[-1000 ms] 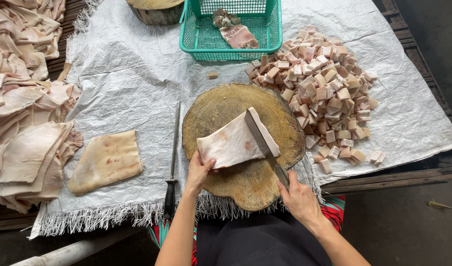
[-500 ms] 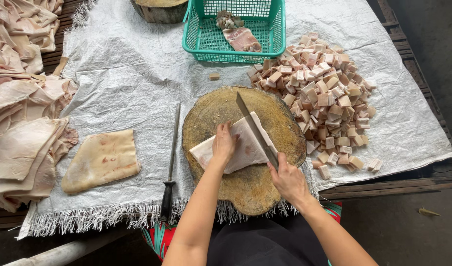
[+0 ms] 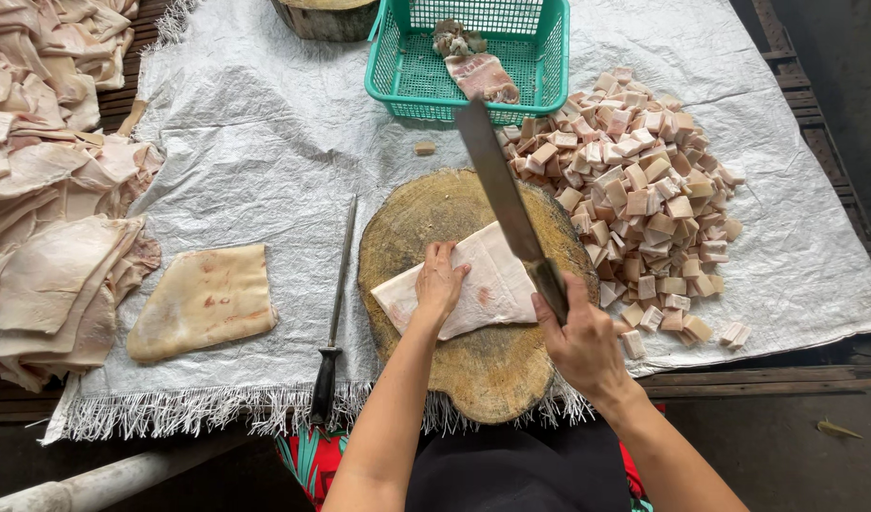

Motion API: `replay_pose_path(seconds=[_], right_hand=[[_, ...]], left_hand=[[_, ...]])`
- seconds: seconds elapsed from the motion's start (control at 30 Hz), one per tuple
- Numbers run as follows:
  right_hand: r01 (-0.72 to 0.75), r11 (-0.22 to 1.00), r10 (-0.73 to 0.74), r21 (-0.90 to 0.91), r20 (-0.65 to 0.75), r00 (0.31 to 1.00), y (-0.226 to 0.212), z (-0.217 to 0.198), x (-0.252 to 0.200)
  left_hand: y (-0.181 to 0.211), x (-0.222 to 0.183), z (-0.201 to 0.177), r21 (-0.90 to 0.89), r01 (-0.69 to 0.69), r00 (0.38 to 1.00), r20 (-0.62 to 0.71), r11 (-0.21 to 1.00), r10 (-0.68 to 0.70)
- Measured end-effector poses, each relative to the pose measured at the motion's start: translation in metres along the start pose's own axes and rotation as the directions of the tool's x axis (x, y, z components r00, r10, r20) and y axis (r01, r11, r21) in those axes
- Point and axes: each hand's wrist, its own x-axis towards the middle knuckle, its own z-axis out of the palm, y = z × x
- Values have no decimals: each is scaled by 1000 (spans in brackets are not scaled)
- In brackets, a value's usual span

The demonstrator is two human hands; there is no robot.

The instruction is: The person chops long strips of pork skin into small cubes on a wooden cutting board using a cleaver.

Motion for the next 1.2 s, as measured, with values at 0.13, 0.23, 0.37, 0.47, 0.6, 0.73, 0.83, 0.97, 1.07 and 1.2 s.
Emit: replay_pose_path(seconds=[0.13,0.23,0.37,0.47,0.6,0.73,0.83,0.97,1.07,1.2], right_hand=[[78,997,-79,-13,-162,984,-4,9,-2],[-203,969,214,-142,69,974,27,46,-2],[-272,884,370,-380,213,904,62,63,9],[-339,867,446,-365,266,854,61,64,5],[-370,871,463,-322,290,837,66,67,28],[-294,919,354,-261,225,908,72,80,81],[-430,893,451,-134,268,851,68,68,89],[-388,917,399,-91,204,894,61,22,52],[-400,904,422,-149,176,889,47,4,0],[-282,933,312,-226,112,943,42,13,-68]], left_hand=[[4,2,-3,1,2,1000,-4,1000,-2],[1,0,-1,-3,-2,1000,1,1000,2],[-7,9,5,13,-74,997,-4,997,74],[-23,17,19,32,-116,993,16,993,116],[-25,36,25,57,-196,977,103,979,189],[-1,10,26,100,-187,980,89,977,179],[-3,-10,11,-28,-241,970,-25,970,241],[-12,-32,-10,-143,-353,936,-49,925,349],[-10,-42,-10,-129,-360,932,-4,924,363],[-10,-56,-9,-90,-367,929,12,926,370]])
